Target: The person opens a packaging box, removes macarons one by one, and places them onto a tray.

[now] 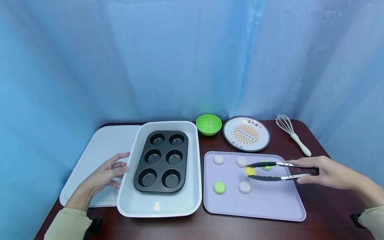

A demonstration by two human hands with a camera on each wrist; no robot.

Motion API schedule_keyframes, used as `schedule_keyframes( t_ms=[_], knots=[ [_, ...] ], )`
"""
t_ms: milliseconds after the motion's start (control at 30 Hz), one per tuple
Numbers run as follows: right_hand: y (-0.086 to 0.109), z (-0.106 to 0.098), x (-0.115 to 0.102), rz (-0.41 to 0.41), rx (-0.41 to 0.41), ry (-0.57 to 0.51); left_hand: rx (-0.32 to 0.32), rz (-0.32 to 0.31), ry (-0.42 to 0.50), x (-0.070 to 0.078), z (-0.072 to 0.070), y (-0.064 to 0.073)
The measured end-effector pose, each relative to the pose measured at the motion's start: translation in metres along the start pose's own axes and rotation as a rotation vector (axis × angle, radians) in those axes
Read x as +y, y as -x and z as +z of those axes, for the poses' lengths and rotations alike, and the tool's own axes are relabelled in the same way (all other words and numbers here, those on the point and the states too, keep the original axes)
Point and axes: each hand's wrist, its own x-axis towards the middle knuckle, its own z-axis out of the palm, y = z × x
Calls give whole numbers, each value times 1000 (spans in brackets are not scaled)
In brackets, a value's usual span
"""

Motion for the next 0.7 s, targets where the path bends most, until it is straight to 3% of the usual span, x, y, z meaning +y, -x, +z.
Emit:
schedule_keyframes(
  t_ms=[300,700],
  knots=[
    [36,-4,27,96,-156,-95,1,7,-5,1,-1,0],
    [45,-5,44,97,-290,-300,-3,-9,-1,0,0,0]
  ],
)
